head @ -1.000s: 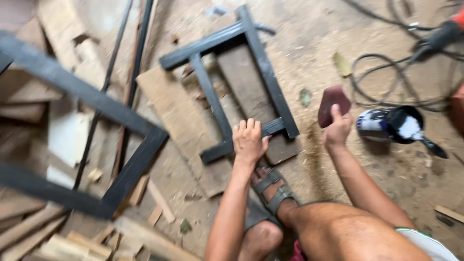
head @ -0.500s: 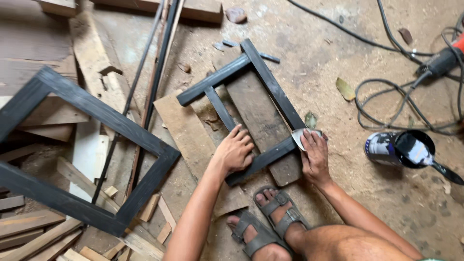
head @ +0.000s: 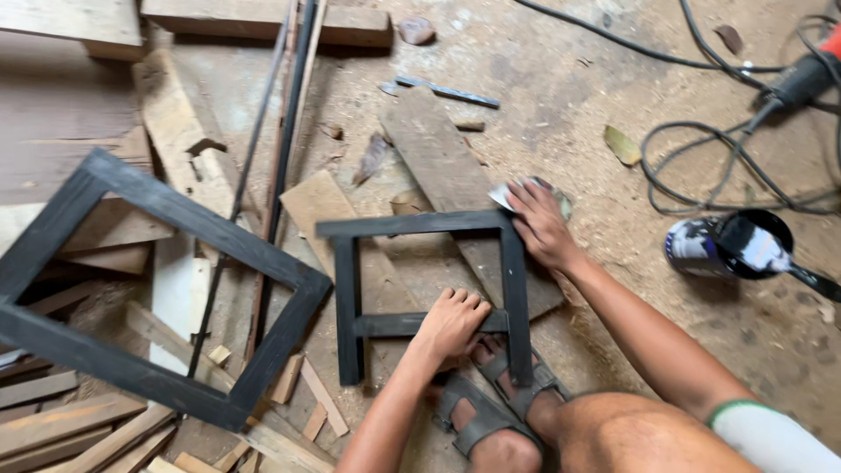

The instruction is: The person sits on the floor and sands a black wooden frame using a sanding block. They hold the frame with one hand and rub the sanding block along the edges and surfaces, occasionally flipping the frame to work on different sides.

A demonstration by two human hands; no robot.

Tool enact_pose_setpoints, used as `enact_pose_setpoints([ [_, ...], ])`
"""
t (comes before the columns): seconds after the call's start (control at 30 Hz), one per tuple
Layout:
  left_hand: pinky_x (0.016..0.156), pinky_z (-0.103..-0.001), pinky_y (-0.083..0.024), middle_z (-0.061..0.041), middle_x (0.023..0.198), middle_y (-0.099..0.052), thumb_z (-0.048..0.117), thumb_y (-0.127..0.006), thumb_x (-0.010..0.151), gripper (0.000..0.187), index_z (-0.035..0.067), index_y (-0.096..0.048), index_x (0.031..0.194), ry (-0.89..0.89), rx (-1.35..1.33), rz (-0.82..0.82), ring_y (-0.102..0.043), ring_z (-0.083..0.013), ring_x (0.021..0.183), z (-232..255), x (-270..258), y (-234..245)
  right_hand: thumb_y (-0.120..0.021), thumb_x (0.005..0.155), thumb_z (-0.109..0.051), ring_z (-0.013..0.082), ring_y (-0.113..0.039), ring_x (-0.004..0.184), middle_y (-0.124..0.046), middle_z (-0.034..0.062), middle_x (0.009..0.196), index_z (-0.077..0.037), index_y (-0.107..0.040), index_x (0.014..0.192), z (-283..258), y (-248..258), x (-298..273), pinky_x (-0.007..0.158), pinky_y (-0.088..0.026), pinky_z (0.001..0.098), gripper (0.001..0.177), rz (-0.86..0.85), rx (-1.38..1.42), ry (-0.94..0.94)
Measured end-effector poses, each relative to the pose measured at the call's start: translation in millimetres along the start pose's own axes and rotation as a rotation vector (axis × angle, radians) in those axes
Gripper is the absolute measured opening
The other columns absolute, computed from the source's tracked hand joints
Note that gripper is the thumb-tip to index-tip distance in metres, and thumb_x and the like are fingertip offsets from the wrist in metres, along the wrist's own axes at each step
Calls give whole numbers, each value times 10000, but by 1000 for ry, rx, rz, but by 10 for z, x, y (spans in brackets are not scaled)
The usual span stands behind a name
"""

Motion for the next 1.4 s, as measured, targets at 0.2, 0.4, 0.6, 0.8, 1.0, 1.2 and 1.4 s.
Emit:
enact_pose_setpoints([
  [0.2, 689, -469, -579, -117, 911, -686, 571, -691, 813, 528, 133, -546, 1070, 221, -148, -59, -730, -352, 829, 50, 56, -39, -467, 1067, -148, 425, -267, 1507, -307, 156, 1665, -60, -398, 1571, -83, -81, -50, 1251, -195, 510, 516, 40, 33, -150],
  [0.4, 673, -496, -592, -189, 861, -725, 534, -663, 840, 497, 96, -562, 1052, 165, -210, -27, -753, -403, 754, 68, 65, 168, -554, 1023, -130, 458, -226, 1511, -269, 196, 1675, -12, -378, 1572, -249, -262, -393, 1250, -182, 518, 588, 39, -154, -196],
  [0.6, 666, -473, -601, -157, 852, -723, 581, -659, 814, 532, 117, -547, 1050, 174, -165, -43, -757, -390, 745, 34, 96, -43, -400, 1103, -208, 391, -167, 1541, -232, 150, 1689, -18, -352, 1587, -57, -212, -48, 1269, -162, 460, 523, -18, -30, -375],
  [0.8, 658, -487, -597, -172, 843, -723, 553, -636, 832, 501, 108, -543, 1041, 181, -199, -22, -753, -406, 725, 42, 105, -63, -358, 1096, -179, 426, -207, 1522, -234, 184, 1681, -49, -267, 1618, -209, -180, -243, 1264, -166, 487, 546, -8, 56, -401],
  [1.0, 663, -481, -602, -155, 829, -734, 522, -694, 769, 509, 115, -553, 1040, 192, -205, -24, -761, -388, 739, 51, 94, 1, -342, 1121, -209, 439, -260, 1499, -168, 181, 1696, -34, -196, 1637, -27, -80, 51, 1246, -242, 536, 564, 58, 296, -522],
  [1.2, 645, -475, -601, -158, 816, -736, 514, -698, 771, 491, 116, -563, 1024, 186, -197, -19, -760, -383, 722, 50, 104, 69, -386, 1098, -165, 446, -237, 1504, -140, 225, 1694, 66, -313, 1574, -200, -47, -75, 1245, -242, 506, 534, 56, 221, -531],
  [1.4, 650, -480, -599, -125, 818, -732, 557, -687, 747, 543, 138, -554, 1065, 222, -171, -56, -761, -369, 738, 36, 125, -134, -353, 1091, -144, 443, -222, 1508, -154, 240, 1688, 48, -303, 1579, -321, 29, -154, 1250, -220, 520, 527, 52, 318, -583],
])
Point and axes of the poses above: each hand's wrist, its own x-axis towards the middle knuckle, its own y-axis out of the back of the hand, z = x × y, the point moved 5 cm from there along x, towards the middle knuckle
